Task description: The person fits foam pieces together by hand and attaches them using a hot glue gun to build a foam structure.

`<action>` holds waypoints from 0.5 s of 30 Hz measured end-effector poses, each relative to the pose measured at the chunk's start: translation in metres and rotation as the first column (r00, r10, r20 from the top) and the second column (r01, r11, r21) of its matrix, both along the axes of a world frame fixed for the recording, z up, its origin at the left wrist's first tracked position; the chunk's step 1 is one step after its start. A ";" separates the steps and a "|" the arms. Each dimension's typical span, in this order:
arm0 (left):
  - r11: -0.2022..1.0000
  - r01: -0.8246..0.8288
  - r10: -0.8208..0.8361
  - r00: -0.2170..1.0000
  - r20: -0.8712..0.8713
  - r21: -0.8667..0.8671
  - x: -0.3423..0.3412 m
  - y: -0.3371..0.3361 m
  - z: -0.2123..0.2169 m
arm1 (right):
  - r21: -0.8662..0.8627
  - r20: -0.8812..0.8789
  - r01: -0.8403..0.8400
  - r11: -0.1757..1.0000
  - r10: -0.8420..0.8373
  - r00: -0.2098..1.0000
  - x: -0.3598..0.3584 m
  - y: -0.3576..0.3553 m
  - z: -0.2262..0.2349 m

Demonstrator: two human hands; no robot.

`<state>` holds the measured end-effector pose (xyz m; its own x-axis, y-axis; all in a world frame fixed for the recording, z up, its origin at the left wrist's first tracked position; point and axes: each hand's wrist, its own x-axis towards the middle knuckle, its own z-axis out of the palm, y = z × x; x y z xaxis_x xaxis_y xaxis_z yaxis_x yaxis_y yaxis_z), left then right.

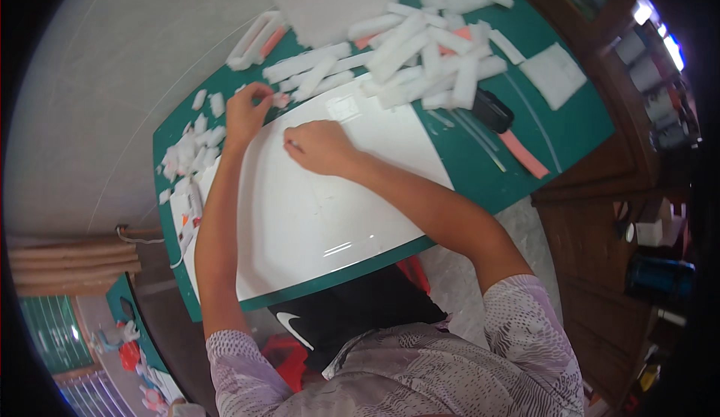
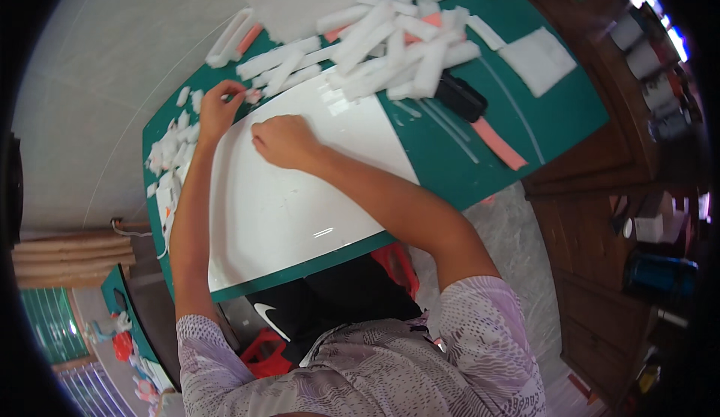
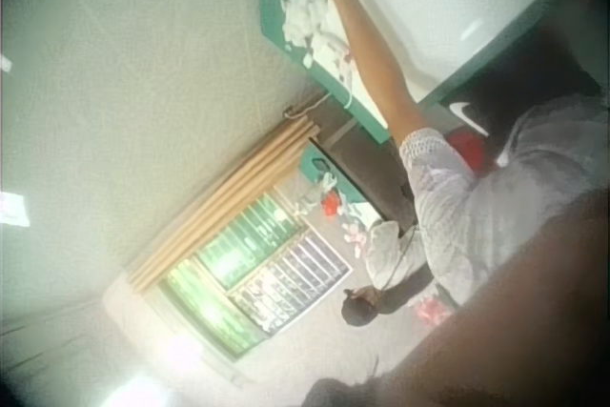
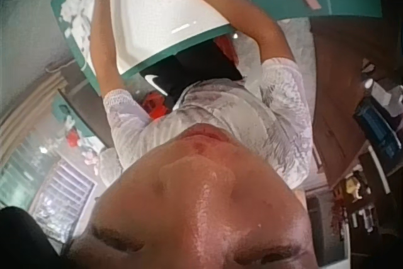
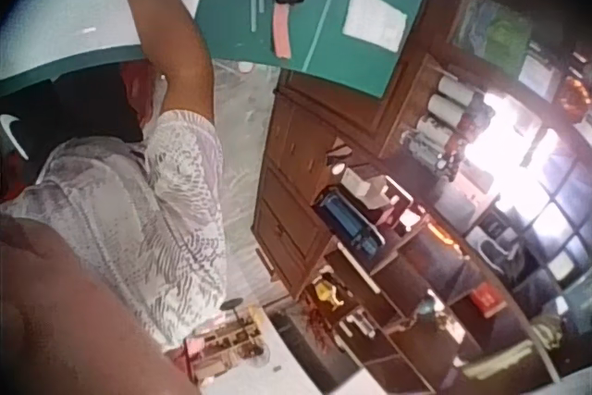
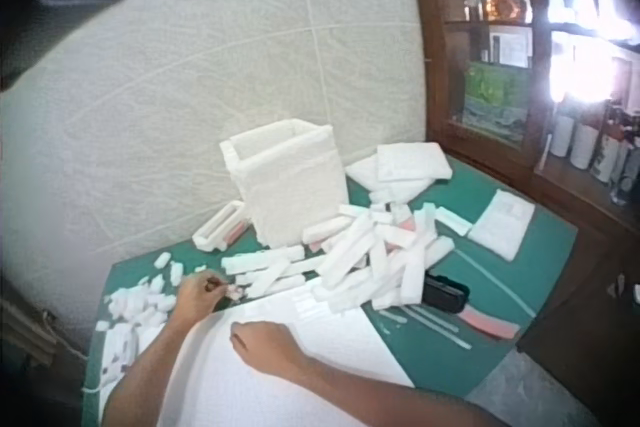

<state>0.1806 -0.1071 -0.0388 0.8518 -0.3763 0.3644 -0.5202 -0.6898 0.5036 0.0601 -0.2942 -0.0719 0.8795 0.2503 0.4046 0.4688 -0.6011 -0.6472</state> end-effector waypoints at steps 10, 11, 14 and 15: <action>0.967 0.235 -0.236 0.972 0.009 -0.098 -0.037 -0.093 0.059 | 0.011 0.057 -0.048 0.999 0.047 0.997 -0.003 0.003 -0.001; 0.948 0.313 -0.312 0.950 0.024 -0.057 -0.041 -0.115 0.057 | -0.027 0.000 -0.044 0.999 0.044 0.999 -0.002 0.004 -0.001; 0.895 0.410 -0.427 0.902 0.068 0.178 -0.053 -0.189 0.044 | -0.022 0.074 0.015 1.000 -0.014 0.997 0.007 0.006 -0.033; 0.869 0.384 -0.401 0.916 -0.011 0.312 -0.063 -0.212 0.051 | 0.044 0.197 0.069 0.997 -0.077 0.977 0.010 0.003 -0.046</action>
